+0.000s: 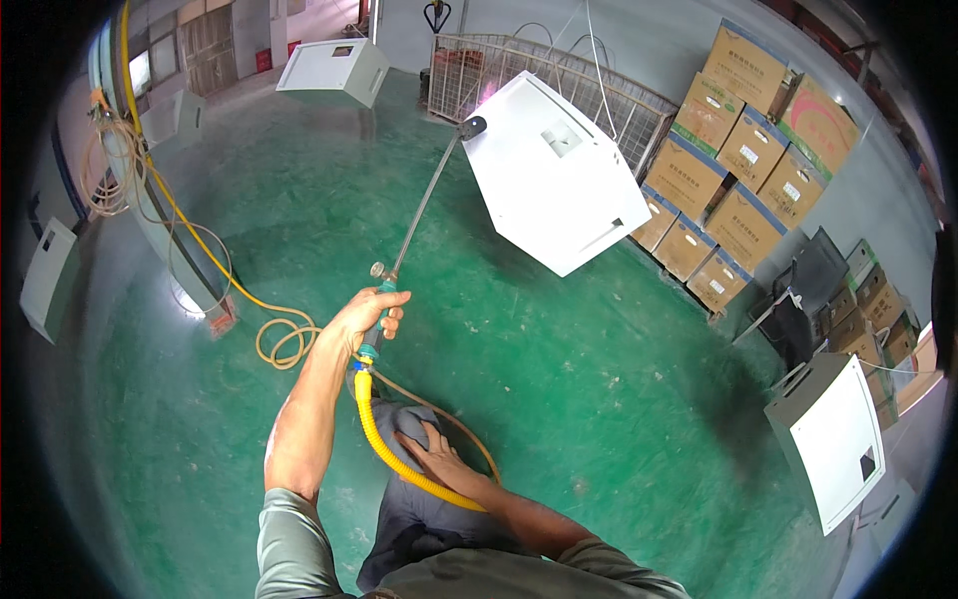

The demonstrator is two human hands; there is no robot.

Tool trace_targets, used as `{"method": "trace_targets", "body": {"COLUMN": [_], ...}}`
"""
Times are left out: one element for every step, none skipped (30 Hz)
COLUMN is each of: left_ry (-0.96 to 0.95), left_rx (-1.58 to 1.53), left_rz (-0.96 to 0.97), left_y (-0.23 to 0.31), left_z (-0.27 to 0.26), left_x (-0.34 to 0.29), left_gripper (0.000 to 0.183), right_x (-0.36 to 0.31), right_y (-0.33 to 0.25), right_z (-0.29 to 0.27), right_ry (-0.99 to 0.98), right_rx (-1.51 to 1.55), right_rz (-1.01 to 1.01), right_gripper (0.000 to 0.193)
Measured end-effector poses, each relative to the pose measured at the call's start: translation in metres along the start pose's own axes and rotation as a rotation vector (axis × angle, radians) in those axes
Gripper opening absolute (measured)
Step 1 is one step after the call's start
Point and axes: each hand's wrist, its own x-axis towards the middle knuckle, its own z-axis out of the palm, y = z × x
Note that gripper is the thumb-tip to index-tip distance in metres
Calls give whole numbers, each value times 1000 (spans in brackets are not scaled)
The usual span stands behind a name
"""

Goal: Using a blowtorch to treat or heat the surfaces of white metal electrical or component boxes hanging from the ceiling.

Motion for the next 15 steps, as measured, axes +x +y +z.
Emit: {"method": "trace_targets", "body": {"left_ry": [1, 1, 14, 15, 39, 45, 52, 59, 59, 72, 85, 101, 115, 93, 78], "left_rx": [7, 14, 16, 19, 41, 55, 69, 82, 103, 123, 144, 160, 115, 110, 114], "left_rz": [-13, -16, -20, -25, -17, -24, -31, -38, -40, -39, -39, -37, -49, -64, -74], "left_y": [-3, -5, -9, -11, -12, -15, -18, -22, -28, -32, -35, -40, -46, -52, -59], "left_z": [0, -1, -6, -5, -4, -4, -6, -9, -7, -5, -2, -2, 0, -1, -3], "left_x": [-1, -3, -9, -14, -21, -27, -32, -39, -46, -55, -64, -75, -85, -95, -104], "left_gripper": [24, 24, 24, 23, 23, 24, 24, 24, 25, 25, 26, 26, 27, 27, 25], "right_x": [1, 0, -2, -4, -6, -8, -9, -8, -8, -7, -8, -9, -9, -9, -10], "right_y": [6, 11, 2, -5, -10, -13, -15, -14, -9, -10, -10, -14, -15, -15, -15], "right_z": [3, 7, 1, -7, -9, -12, -13, -11, -7, -6, -6, -7, -8, -7, -4], "right_ry": [8, 0, -21, -34, -37, -36, -36, -42, -40, -47, -54, -65, -71, -54, -38], "right_rx": [-4, 6, 20, 30, 36, 41, 46, 27, 7, -11, -11, -12, -14, -15, -16], "right_rz": [-14, -4, -2, 8, 21, 33, 46, 52, 59, 66, 73, 78, 87, 85, 83], "right_gripper": [85, 85, 85, 85, 85, 85, 85, 84, 84, 83, 83, 84, 84, 85, 86]}}
